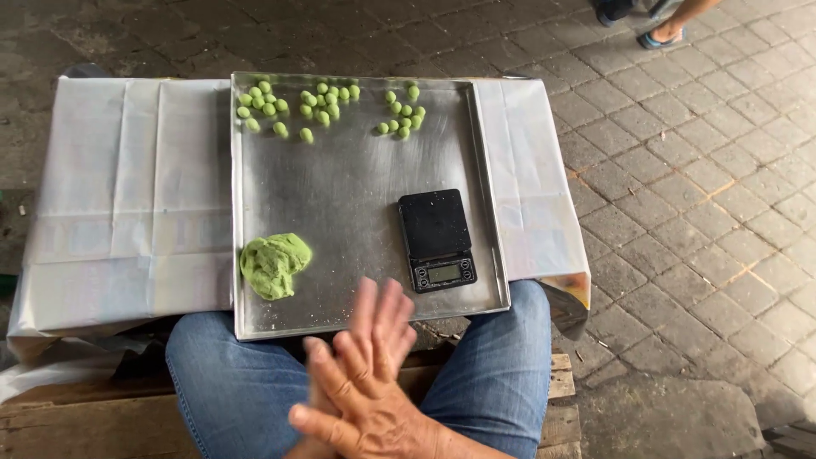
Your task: Weighing small portions of green dough on a digital scale and rolling them into small balls.
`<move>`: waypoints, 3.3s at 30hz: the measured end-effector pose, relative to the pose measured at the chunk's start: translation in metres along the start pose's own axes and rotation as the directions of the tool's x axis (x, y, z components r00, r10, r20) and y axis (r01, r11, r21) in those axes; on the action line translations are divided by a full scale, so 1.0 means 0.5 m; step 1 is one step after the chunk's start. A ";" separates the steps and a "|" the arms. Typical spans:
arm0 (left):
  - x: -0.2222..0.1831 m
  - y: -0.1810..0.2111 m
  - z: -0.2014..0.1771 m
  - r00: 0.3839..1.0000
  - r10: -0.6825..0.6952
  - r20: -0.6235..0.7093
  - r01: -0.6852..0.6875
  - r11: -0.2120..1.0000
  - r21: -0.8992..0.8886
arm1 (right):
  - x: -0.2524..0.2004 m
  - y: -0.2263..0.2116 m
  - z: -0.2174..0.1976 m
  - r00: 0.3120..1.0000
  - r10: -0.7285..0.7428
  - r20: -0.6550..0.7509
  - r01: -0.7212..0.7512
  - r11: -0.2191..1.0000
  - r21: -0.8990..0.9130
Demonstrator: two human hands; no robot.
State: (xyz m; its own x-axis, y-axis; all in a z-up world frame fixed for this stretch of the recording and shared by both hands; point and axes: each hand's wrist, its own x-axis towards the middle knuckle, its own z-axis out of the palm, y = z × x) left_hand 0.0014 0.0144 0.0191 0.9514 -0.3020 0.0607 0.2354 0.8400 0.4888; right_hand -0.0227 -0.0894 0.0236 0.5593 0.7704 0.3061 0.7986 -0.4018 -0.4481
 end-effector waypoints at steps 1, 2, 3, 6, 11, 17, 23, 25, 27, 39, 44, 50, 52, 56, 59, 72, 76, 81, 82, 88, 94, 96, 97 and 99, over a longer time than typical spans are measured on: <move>0.008 -0.042 0.021 1.000 0.004 -0.005 -0.004 1.000 0.004 | 0.005 0.004 -0.006 1.000 -0.006 0.000 0.006 1.000 0.005; 0.017 -0.084 0.042 0.916 0.395 0.069 -0.398 0.917 0.023 | 0.009 0.008 -0.012 1.000 0.005 -0.026 -0.005 1.000 0.017; 0.024 -0.128 0.063 0.691 0.710 0.131 -0.717 0.697 0.009 | 0.010 0.009 -0.018 0.998 0.033 -0.054 -0.032 0.999 0.028; -0.010 0.028 0.073 0.985 0.154 0.074 -0.091 0.838 -0.538 | 0.017 0.031 -0.047 0.988 0.086 -0.132 -0.081 0.996 0.041; -0.003 -0.005 0.007 0.999 -0.005 0.033 0.013 0.973 -0.229 | 0.014 0.031 -0.038 0.993 0.082 -0.082 -0.073 0.992 0.101; 0.003 -0.014 -0.007 0.998 0.062 0.024 -0.048 0.922 -0.385 | 0.005 0.014 -0.033 0.986 0.049 -0.157 -0.028 0.991 0.130; -0.039 -0.053 0.032 0.998 -0.025 -0.063 0.006 0.956 -0.293 | -0.006 0.038 -0.055 0.986 0.121 -0.114 -0.100 0.979 0.179; -0.019 -0.015 0.048 0.996 0.090 -0.025 -0.091 0.877 -0.471 | 0.029 0.015 -0.073 0.968 0.097 -0.233 -0.086 0.995 0.054; 0.009 -0.012 -0.006 0.987 0.059 -0.151 -0.072 0.994 -0.081 | 0.038 -0.027 -0.056 0.996 0.041 -0.073 -0.043 0.999 -0.021; -0.030 -0.087 -0.006 0.999 -0.053 -0.005 0.053 0.987 0.150 | 0.039 0.040 -0.087 0.959 0.099 -0.264 -0.103 0.995 -0.003; -0.009 -0.014 0.021 0.992 0.129 -0.016 -0.129 0.968 -0.216 | 0.042 -0.007 -0.053 0.977 0.118 -0.180 -0.130 0.990 -0.058; -0.025 0.004 0.008 0.984 0.153 -0.092 -0.167 0.970 -0.174 | 0.050 0.013 -0.067 0.972 0.060 -0.228 -0.054 0.998 0.034; -0.017 0.014 0.022 0.988 0.143 -0.064 -0.152 0.976 -0.159 | 0.094 0.006 -0.010 0.952 0.060 -0.299 -0.084 0.994 -0.071; -0.026 0.004 0.063 0.996 0.091 -0.017 -0.093 0.983 -0.156 | 0.070 -0.006 0.002 0.829 0.422 -0.367 -0.530 0.801 -0.277; -0.021 0.012 0.078 0.997 0.066 0.030 -0.061 0.989 -0.133 | 0.054 0.005 -0.080 0.972 0.095 -0.215 -0.096 0.995 0.006; -0.003 0.000 -0.012 0.992 -0.095 -0.086 0.072 0.968 -0.241 | 0.018 0.016 -0.033 0.995 -0.048 -0.085 0.045 0.998 -0.044; -0.028 -0.024 0.021 0.993 -0.091 -0.080 0.056 0.931 -0.361 | -0.011 0.029 -0.024 0.987 0.124 -0.104 -0.123 0.992 0.015; 0.008 -0.050 -0.077 0.992 -0.103 0.076 0.121 0.943 -0.308 | 0.032 0.014 -0.031 0.996 -0.071 -0.052 0.070 0.997 -0.012; -0.007 -0.051 -0.059 0.992 -0.105 0.072 0.123 0.940 -0.319 | 0.023 0.021 -0.037 0.997 -0.064 -0.043 0.064 0.998 -0.009; -0.009 -0.017 -0.011 0.989 -0.140 -0.039 0.090 0.804 -0.588 | 0.023 0.042 -0.037 0.995 0.017 -0.095 -0.026 0.995 -0.100; -0.009 -0.026 -0.034 0.977 -0.205 -0.060 0.175 0.929 -0.327 | 0.038 0.042 -0.051 0.986 0.030 -0.162 -0.049 0.992 -0.118; -0.017 -0.002 -0.007 0.971 -0.176 -0.159 0.050 0.806 -0.590 | 0.029 0.044 -0.037 0.994 0.006 -0.106 -0.016 0.996 -0.091; -0.024 -0.024 0.004 0.969 -0.183 -0.165 0.048 0.797 -0.602 | 0.026 0.033 -0.033 0.996 0.017 -0.092 -0.025 0.996 -0.086; -0.027 -0.058 0.016 0.981 -0.136 -0.142 0.046 0.861 -0.507 | 0.036 0.019 -0.019 0.995 -0.037 -0.091 0.035 0.999 -0.025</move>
State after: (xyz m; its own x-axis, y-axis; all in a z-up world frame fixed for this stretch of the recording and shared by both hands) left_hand -0.0196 -0.0093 0.0109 0.9290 -0.3464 -0.1301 0.3471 0.9377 -0.0181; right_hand -0.0028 -0.0841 0.0327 0.5472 0.7363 0.3980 0.8231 -0.3870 -0.4156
